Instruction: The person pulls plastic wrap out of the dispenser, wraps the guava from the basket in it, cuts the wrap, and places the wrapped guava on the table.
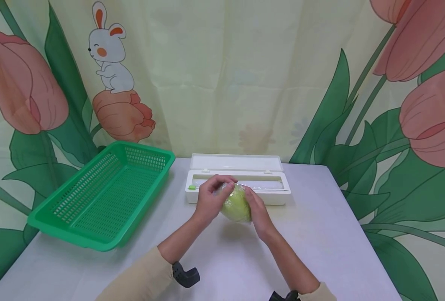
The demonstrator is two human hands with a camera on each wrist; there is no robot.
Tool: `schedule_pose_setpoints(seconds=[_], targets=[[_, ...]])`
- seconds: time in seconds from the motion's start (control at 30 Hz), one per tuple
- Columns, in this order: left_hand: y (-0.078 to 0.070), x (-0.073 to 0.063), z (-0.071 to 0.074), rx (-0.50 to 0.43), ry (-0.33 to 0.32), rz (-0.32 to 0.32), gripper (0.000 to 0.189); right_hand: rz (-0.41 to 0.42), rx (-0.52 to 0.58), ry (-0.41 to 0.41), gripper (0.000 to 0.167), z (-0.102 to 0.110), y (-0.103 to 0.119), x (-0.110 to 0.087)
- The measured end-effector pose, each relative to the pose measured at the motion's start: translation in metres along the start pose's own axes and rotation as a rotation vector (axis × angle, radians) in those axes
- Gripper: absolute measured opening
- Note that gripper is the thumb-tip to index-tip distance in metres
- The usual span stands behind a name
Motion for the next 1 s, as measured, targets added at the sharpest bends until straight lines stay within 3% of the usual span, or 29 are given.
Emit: schedule_pose_setpoints(seconds=[0.1,0.2,0.43,0.53,0.7,0.77,0.83,1.0], targets=[[-0.002,0.000,-0.001,0.019,-0.024,-0.020,0.009,0.008,-0.014,-0.009,0.044,-0.001,0.000,-0.001],[-0.005,-0.001,-0.004,-0.014,-0.004,-0.044,0.009,0.016,-0.022,-0.042,0.040,0.000,0.000,-0.002],[-0.010,-0.004,-0.007,-0.086,0.044,-0.071,0.027,0.044,-0.036,-0.052,0.035,-0.002,0.001,-0.003],[-0.003,-0.004,-0.006,-0.072,0.044,-0.004,0.020,0.086,-0.104,-0.086,0.035,0.000,0.003,-0.004],[0.012,-0.006,-0.007,-0.082,0.078,0.198,0.027,0.197,-0.273,-0.127,0.043,0.001,0.010,-0.008],[0.015,-0.007,-0.006,-0.101,0.074,0.224,0.026,0.236,-0.290,-0.126,0.043,0.000,0.014,-0.009],[0.015,-0.006,-0.005,-0.126,0.049,0.218,0.025,0.231,-0.197,-0.137,0.038,0.002,0.014,-0.009],[0.015,-0.006,0.001,-0.153,-0.053,0.215,0.030,0.106,0.254,-0.102,0.047,0.002,0.008,-0.003]])
Point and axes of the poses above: each hand's wrist, its own x-axis towards the middle knuckle, its own z-axis out of the back of the hand, y = z × x, the point moved 7 cm from there along x, towards the middle knuckle, and after that the axes turned 5 degrees about -z, right-handed, at the moved point
